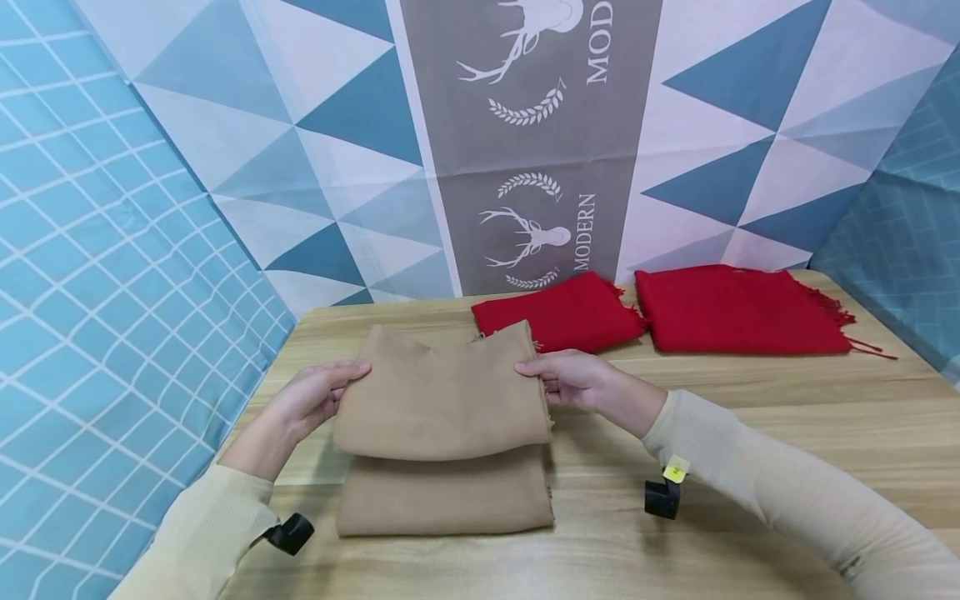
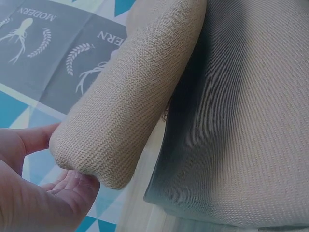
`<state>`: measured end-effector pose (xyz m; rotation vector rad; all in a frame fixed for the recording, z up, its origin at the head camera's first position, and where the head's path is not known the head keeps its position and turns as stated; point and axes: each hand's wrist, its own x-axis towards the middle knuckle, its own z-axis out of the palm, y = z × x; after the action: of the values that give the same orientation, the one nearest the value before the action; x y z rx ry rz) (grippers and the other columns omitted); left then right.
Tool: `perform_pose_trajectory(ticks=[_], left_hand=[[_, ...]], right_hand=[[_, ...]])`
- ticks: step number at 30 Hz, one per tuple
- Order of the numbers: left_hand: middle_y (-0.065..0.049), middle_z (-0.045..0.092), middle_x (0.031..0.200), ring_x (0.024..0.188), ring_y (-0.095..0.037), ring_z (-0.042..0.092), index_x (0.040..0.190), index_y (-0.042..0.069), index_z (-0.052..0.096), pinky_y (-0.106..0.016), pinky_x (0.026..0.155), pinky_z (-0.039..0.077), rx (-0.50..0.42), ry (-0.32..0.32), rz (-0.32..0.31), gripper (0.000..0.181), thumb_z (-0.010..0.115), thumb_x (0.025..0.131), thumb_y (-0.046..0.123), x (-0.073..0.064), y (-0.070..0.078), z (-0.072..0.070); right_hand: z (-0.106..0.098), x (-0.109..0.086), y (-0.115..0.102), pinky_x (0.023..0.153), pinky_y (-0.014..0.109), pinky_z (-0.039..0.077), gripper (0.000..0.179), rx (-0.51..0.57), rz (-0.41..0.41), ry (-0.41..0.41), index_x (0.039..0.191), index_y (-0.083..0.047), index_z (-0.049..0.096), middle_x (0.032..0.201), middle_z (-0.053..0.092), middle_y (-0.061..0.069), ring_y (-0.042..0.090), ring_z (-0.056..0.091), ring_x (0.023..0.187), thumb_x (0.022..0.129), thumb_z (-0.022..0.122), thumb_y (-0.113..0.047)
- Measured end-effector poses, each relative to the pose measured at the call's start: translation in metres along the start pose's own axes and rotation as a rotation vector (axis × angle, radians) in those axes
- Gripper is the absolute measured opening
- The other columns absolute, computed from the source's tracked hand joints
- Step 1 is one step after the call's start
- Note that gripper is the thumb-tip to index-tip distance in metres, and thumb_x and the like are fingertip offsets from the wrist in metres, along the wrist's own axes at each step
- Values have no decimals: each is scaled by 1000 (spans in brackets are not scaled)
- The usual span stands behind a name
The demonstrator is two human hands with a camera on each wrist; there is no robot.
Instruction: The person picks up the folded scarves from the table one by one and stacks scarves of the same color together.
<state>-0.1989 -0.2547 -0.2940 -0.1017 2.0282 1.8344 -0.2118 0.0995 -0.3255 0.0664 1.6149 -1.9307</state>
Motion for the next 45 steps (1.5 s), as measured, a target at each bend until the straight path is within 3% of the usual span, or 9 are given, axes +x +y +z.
perform_pose_trajectory(ticks=[16,27,38,45], left_hand=[[11,71,85,80,-2,69,92,22,66,-20,73,56,-27,-9,-1,11,57,96,18,-5,-1,0],[11,72,89,83,-2,69,103,19,62,-20,75,57,-21,-17,-3,8,57,97,20,-7,-3,-1],[11,71,87,81,-2,69,94,22,66,-20,73,56,-37,-22,-3,10,57,97,19,-7,-3,0],[11,71,88,81,-2,68,94,22,66,-20,73,56,-48,-20,-11,11,56,97,18,-7,-5,-1]], right_hand=[[2,-4,2,73,23,57,29,-6,-8,-30,122,-1,52,81,69,-8,8,67,77,95,54,-10],[3,-8,2,72,22,57,32,-11,3,-32,124,-1,51,81,69,-9,7,67,77,94,55,-12],[3,-9,4,73,22,57,36,-34,19,0,127,0,51,83,68,-8,8,66,78,94,56,-14],[2,-9,6,72,22,56,28,-31,17,-4,120,-3,55,82,68,-8,8,66,77,94,56,-13]])
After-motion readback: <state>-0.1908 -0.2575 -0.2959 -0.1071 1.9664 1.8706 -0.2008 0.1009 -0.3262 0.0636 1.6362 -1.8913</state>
